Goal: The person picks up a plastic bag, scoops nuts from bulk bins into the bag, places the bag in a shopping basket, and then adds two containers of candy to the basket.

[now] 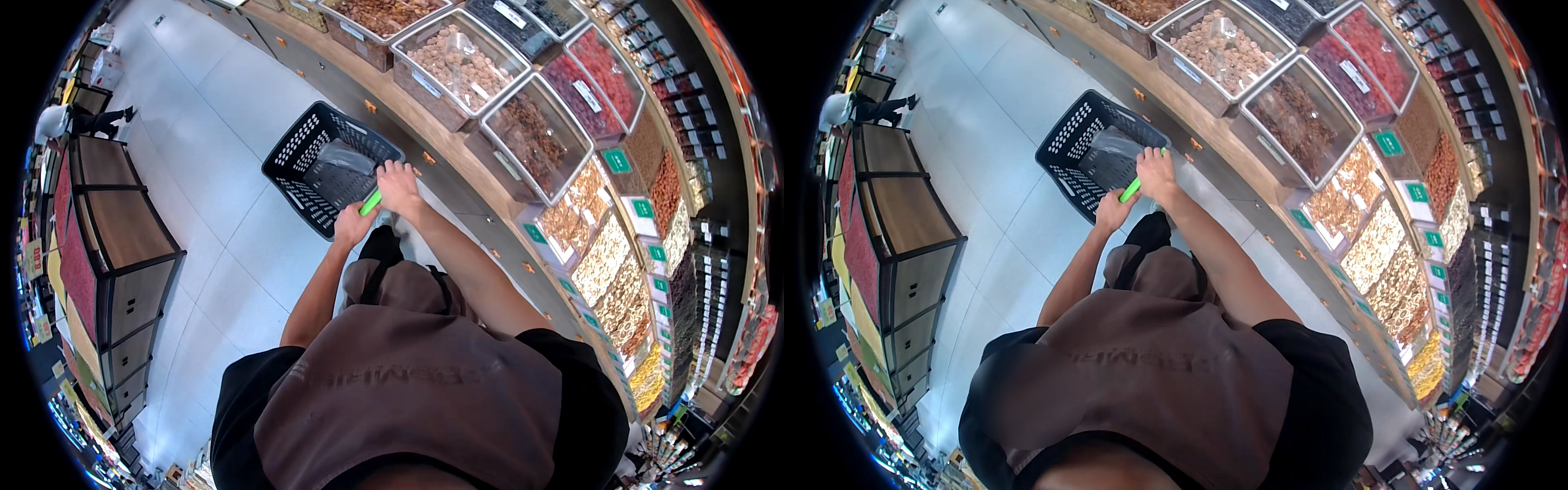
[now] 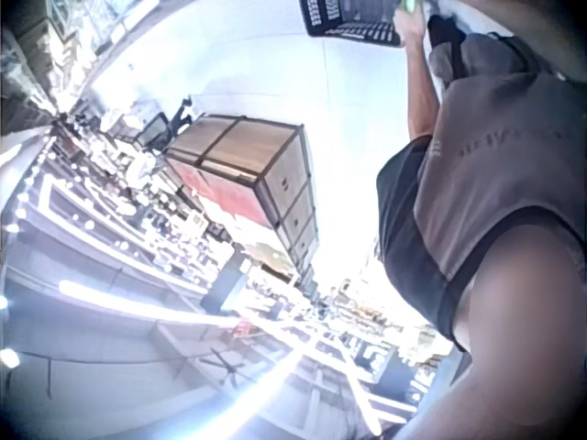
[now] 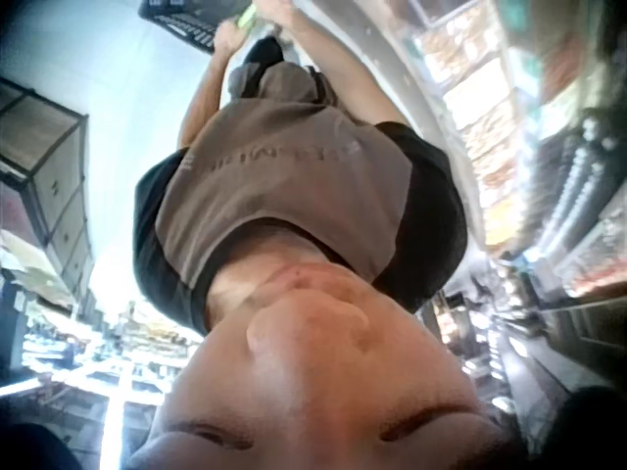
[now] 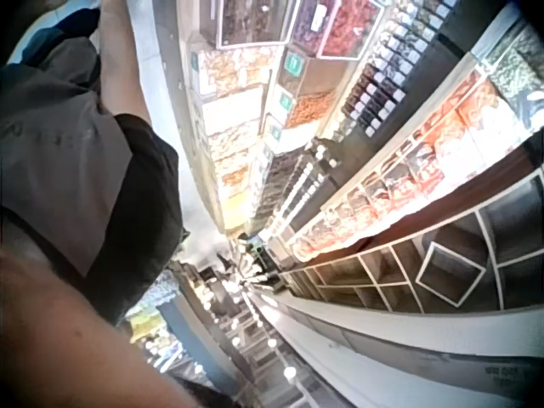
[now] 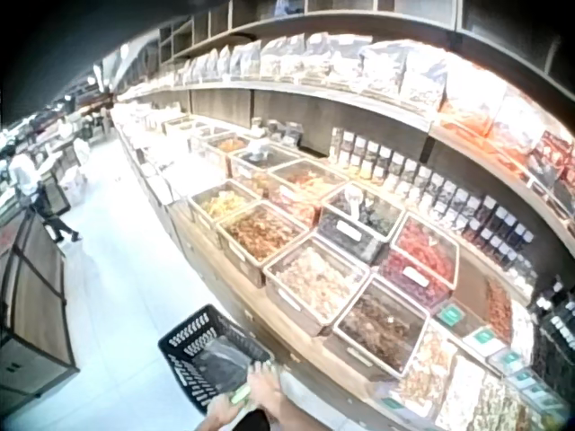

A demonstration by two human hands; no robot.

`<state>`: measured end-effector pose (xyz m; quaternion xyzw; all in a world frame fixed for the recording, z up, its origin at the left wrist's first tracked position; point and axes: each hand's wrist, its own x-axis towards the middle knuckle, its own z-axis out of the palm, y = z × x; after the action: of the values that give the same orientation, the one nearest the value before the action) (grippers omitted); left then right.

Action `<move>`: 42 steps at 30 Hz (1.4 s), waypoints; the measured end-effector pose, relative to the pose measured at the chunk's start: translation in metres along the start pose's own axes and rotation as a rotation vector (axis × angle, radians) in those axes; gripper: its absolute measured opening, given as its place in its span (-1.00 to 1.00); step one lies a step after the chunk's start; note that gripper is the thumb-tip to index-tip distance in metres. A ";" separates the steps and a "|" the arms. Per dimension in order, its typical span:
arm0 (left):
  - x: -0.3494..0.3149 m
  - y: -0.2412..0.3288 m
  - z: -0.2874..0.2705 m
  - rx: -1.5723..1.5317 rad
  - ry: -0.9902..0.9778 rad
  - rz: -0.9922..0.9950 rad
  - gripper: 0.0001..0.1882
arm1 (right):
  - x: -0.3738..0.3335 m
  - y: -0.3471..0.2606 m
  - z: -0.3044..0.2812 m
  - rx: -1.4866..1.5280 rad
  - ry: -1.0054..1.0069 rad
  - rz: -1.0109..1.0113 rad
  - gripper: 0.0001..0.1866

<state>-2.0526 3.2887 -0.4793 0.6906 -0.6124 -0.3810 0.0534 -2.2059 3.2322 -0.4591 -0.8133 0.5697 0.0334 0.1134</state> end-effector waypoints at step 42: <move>0.194 0.541 -0.023 -0.282 0.262 0.862 -0.62 | -0.294 0.551 -0.266 0.791 0.519 0.927 -0.54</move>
<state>-2.4823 2.9755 -0.2598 0.4016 -0.7736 -0.3132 0.3771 -2.8426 3.2638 -0.2271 -0.3627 0.8389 -0.3299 0.2364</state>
